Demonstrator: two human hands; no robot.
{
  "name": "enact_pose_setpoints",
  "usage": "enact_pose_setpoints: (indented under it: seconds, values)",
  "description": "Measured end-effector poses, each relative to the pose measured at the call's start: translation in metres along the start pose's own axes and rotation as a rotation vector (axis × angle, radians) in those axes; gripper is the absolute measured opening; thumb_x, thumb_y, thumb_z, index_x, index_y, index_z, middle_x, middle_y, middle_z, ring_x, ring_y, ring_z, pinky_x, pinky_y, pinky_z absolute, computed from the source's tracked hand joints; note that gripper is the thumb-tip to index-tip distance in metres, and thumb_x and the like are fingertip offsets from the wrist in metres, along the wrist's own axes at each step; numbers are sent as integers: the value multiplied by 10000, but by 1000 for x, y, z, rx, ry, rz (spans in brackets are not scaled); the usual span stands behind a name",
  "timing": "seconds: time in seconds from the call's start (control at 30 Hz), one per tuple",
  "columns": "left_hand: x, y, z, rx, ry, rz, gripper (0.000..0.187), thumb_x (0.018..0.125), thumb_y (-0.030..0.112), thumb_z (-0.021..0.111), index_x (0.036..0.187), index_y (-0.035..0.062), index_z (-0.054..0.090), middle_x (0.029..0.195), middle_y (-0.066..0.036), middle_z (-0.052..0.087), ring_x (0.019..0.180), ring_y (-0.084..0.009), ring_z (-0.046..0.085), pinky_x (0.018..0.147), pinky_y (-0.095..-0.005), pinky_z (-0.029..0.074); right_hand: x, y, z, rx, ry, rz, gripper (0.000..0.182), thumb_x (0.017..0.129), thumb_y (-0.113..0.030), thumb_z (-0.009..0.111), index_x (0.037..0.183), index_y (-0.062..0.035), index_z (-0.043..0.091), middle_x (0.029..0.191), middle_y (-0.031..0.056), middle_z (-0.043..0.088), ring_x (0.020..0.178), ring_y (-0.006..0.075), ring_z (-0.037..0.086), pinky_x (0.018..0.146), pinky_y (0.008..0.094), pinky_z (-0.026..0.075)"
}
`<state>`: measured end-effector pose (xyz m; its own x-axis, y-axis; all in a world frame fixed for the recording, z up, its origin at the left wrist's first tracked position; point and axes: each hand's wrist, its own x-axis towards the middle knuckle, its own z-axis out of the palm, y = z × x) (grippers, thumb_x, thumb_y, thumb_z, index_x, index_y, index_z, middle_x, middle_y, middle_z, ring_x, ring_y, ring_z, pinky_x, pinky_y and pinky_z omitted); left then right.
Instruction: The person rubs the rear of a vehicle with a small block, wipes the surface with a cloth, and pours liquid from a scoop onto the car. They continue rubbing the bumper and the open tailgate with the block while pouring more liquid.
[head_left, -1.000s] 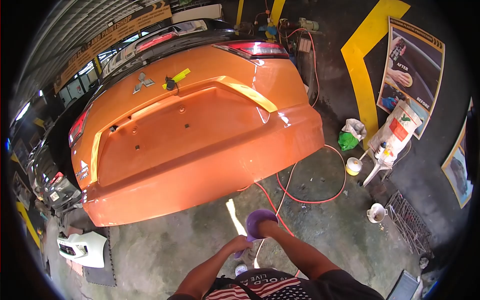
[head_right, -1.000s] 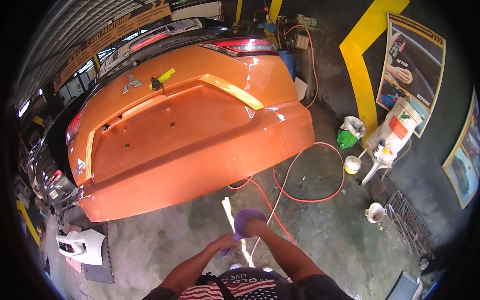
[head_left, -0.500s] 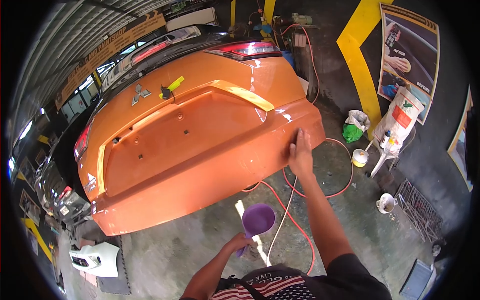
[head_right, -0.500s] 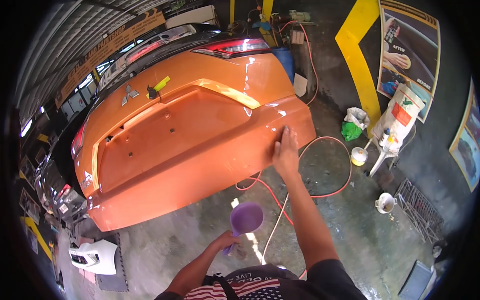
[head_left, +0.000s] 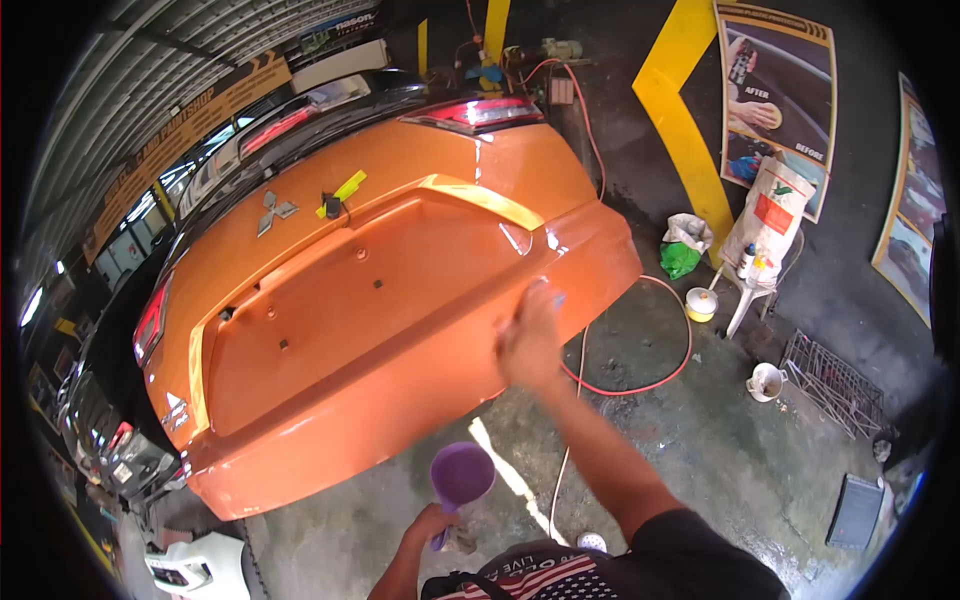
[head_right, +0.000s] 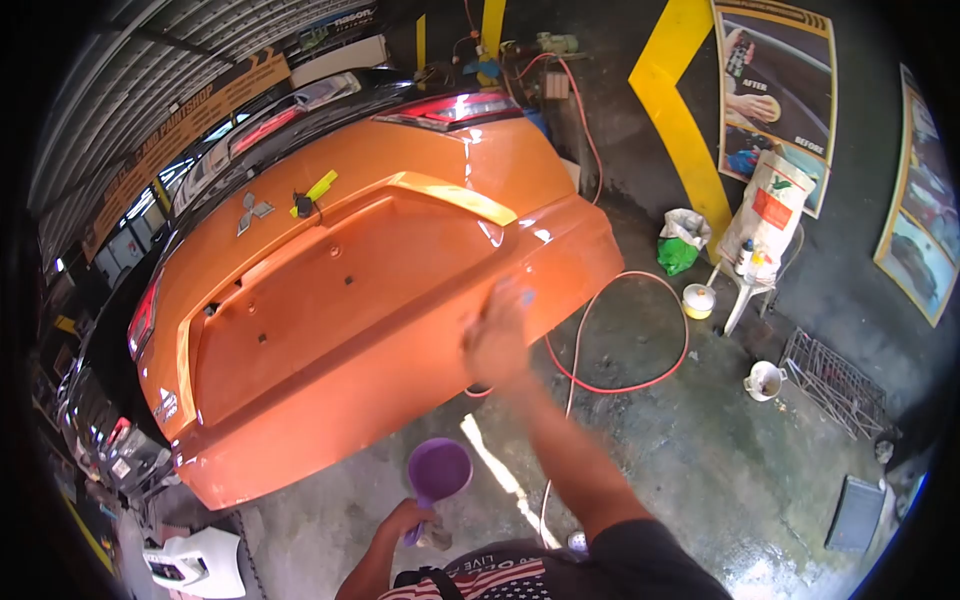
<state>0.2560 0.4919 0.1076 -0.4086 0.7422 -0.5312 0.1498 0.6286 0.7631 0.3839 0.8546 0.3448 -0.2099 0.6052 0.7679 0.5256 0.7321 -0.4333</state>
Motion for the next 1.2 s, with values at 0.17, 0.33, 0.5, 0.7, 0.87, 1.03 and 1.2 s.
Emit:
enact_pose_setpoints:
  seconds: [0.17,0.33,0.5,0.7,0.87,1.03,1.2]
  values:
    - [-7,-36,-21,-42,-2,-46,253,735,230,714,809,-12,713,706,-59,664,626,-152,599,599,-322,474,13,5,-9,-27,-26,-192,693,967,-349,470,1354,211,342,1406,396,370,1356,514,317,1142,550,241]
    - [-4,-34,-27,-147,-19,-26,237,740,217,705,814,-8,722,718,-65,678,635,-154,616,610,-320,485,-15,-42,-3,21,-60,-50,697,983,-354,434,1366,214,307,1432,405,321,1356,537,299,1147,548,226]
    - [-12,-37,-35,-103,-40,3,232,750,189,711,862,-13,725,773,-83,700,688,-172,650,660,-325,509,20,-17,-19,-430,-168,-233,646,968,-321,473,1348,189,360,1387,416,365,1341,532,323,1110,547,288]
    - [0,-37,-33,-44,-45,1,223,748,167,725,874,-17,724,808,-88,711,701,-183,657,678,-324,515,-15,-63,-1,-167,-56,-209,643,944,-266,490,1348,210,337,1385,393,382,1334,542,322,1119,550,278]
    - [-6,-58,-37,11,-50,24,243,738,222,705,830,-2,727,747,-77,695,683,-159,642,649,-325,503,21,19,41,-184,110,-271,641,955,-291,499,1395,145,334,1407,380,365,1329,534,336,1127,550,265]
    - [1,-54,-33,-77,-28,49,228,739,214,724,813,-1,721,751,-74,695,672,-161,644,650,-335,503,-48,-72,-14,116,-65,-146,646,1002,-335,407,1415,148,293,1443,394,301,1385,487,280,1160,541,201]
    - [-12,-46,-40,-6,-25,23,234,733,202,732,829,-11,720,753,-70,696,682,-166,648,661,-333,509,10,21,12,-30,63,7,691,989,-353,427,1406,174,272,1460,389,282,1386,490,276,1164,528,201]
